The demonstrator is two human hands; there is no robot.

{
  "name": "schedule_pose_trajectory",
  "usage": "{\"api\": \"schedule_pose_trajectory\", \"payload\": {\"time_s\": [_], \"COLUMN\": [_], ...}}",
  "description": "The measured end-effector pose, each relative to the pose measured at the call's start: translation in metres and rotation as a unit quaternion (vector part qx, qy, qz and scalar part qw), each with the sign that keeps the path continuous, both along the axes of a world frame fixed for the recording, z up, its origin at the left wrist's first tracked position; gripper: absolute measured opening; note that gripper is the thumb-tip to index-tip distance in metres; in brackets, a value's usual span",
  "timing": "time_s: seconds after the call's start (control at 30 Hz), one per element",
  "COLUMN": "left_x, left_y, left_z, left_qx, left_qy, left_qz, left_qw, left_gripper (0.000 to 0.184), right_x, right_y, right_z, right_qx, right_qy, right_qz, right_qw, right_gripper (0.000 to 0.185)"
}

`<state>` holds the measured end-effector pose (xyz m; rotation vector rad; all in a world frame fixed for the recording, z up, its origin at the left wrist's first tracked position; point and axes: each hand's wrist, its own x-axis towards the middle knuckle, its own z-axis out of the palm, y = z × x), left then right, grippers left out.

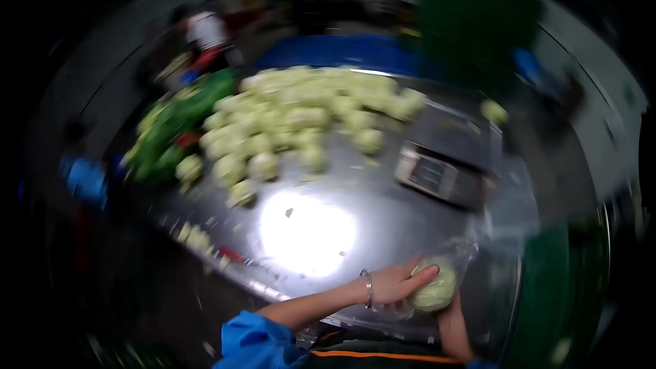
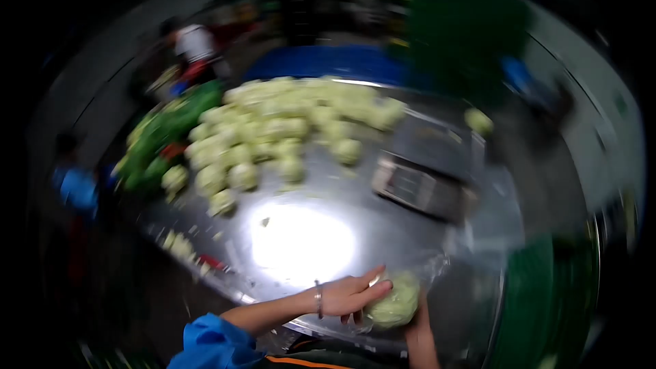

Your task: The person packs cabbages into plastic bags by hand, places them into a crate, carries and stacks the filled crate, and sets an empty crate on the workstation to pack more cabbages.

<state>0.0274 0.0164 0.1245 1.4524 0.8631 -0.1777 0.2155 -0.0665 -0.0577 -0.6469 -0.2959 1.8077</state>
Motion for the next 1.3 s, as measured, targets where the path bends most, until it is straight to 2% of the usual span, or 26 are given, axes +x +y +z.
{"api": "schedule_pose_trajectory", "payload": {"time_s": [0.07, 0.13, 0.17, 0.2, 0.27, 0.3, 0.33, 0.37, 0.4, 0.47, 0.53, 0.63, 0.73, 0.77, 0.8, 0.9, 0.93, 1.0, 1.07, 1.1, 1.13, 1.17, 1.2, 1.23, 1.27, 1.3], "left_x": [0.038, 0.065, 0.085, 0.105, 0.149, 0.166, 0.184, 0.196, 0.203, 0.243, 0.295, 0.37, 0.413, 0.414, 0.418, 0.42, 0.418, 0.402, 0.372, 0.354, 0.328, 0.307, 0.279, 0.246, 0.211, 0.178], "left_y": [-0.026, -0.027, -0.021, -0.015, 0.025, 0.042, 0.042, 0.057, 0.068, 0.075, 0.09, 0.117, 0.134, 0.14, 0.147, 0.159, 0.158, 0.151, 0.125, 0.115, 0.104, 0.089, 0.078, 0.074, 0.07, 0.064], "left_z": [0.01, 0.017, 0.013, 0.006, -0.03, -0.052, -0.08, -0.118, -0.152, -0.17, -0.181, -0.216, -0.265, -0.293, -0.302, -0.291, -0.282, -0.264, -0.221, -0.217, -0.205, -0.2, -0.206, -0.235, -0.257, -0.25], "left_qx": [0.183, 0.079, 0.108, 0.14, 0.405, 0.403, 0.404, 0.433, 0.465, 0.508, 0.532, 0.545, 0.58, 0.602, 0.545, 0.441, 0.353, 0.305, 0.435, 0.484, 0.52, 0.505, 0.501, 0.501, 0.498, 0.526], "left_qy": [-0.093, -0.329, -0.384, -0.437, -0.346, -0.265, -0.189, -0.191, -0.198, -0.194, -0.216, -0.217, -0.169, -0.111, -0.131, -0.105, -0.106, -0.2, -0.245, -0.355, -0.327, -0.33, -0.272, -0.242, -0.208, -0.157], "left_qz": [-0.07, -0.058, -0.038, -0.003, -0.047, -0.043, -0.045, -0.049, -0.052, -0.069, -0.075, -0.074, -0.04, -0.044, -0.022, 0.033, 0.095, 0.184, 0.118, 0.043, -0.062, -0.092, -0.138, -0.149, -0.158, -0.08], "left_qw": [0.976, 0.939, 0.916, 0.888, 0.845, 0.875, 0.894, 0.88, 0.861, 0.836, 0.815, 0.807, 0.796, 0.789, 0.828, 0.891, 0.925, 0.913, 0.858, 0.799, 0.787, 0.792, 0.81, 0.818, 0.827, 0.832], "left_gripper": [0.075, 0.072, 0.072, 0.072, 0.051, 0.04, 0.03, 0.028, 0.026, 0.023, 0.025, 0.03, 0.041, 0.038, 0.023, 0.012, 0.013, 0.013, 0.006, 0.006, 0.011, 0.012, 0.01, 0.012, 0.013, 0.012], "right_x": [0.039, 0.111, 0.162, 0.2, 0.271, 0.325, 0.367, 0.408, 0.451, 0.503, 0.54, 0.57, 0.579, 0.582, 0.59, 0.604, 0.608, 0.618, 0.605, 0.602, 0.603, 0.612, 0.635, 0.627, 0.62, 0.577], "right_y": [-0.021, -0.022, -0.012, -0.011, -0.014, -0.017, -0.042, -0.043, -0.052, -0.07, -0.082, -0.078, -0.066, -0.061, -0.058, -0.042, -0.044, -0.064, -0.073, -0.082, -0.091, -0.1, -0.113, -0.098, -0.079, -0.039], "right_z": [0.032, 0.075, 0.079, 0.108, 0.168, 0.153, 0.147, 0.128, 0.101, 0.074, 0.052, 0.012, -0.024, -0.034, -0.045, -0.08, -0.082, -0.089, -0.058, -0.055, -0.051, -0.045, -0.046, -0.02, 0.013, 0.062], "right_qx": [0.094, 0.23, 0.34, 0.251, 0.019, 0.118, 0.103, 0.077, 0.093, 0.058, -0.012, -0.086, -0.1, -0.11, -0.135, -0.194, -0.167, -0.104, -0.342, -0.396, -0.412, -0.389, -0.302, -0.265, -0.199, -0.153], "right_qy": [0.18, 0.024, 0.088, 0.057, -0.046, 0.026, 0.011, 0.001, 0.015, 0.0, 0.074, 0.031, -0.039, -0.041, -0.034, -0.047, -0.082, -0.143, -0.148, -0.223, -0.28, -0.269, -0.275, -0.333, -0.397, -0.444], "right_qz": [-0.082, -0.153, -0.145, -0.259, -0.45, -0.432, -0.484, -0.521, -0.506, -0.565, -0.581, -0.646, -0.644, -0.642, -0.654, -0.666, -0.625, -0.525, -0.476, -0.488, -0.487, -0.524, -0.519, -0.523, -0.48, -0.467], "right_qw": [0.976, 0.961, 0.925, 0.931, 0.892, 0.894, 0.869, 0.85, 0.857, 0.823, 0.811, 0.758, 0.757, 0.758, 0.744, 0.719, 0.758, 0.832, 0.797, 0.745, 0.718, 0.708, 0.751, 0.738, 0.757, 0.75], "right_gripper": [0.048, 0.051, 0.059, 0.06, 0.063, 0.059, 0.06, 0.061, 0.066, 0.073, 0.065, 0.061, 0.056, 0.053, 0.054, 0.06, 0.062, 0.068, 0.071, 0.075, 0.073, 0.064, 0.049, 0.038, 0.042, 0.046]}}
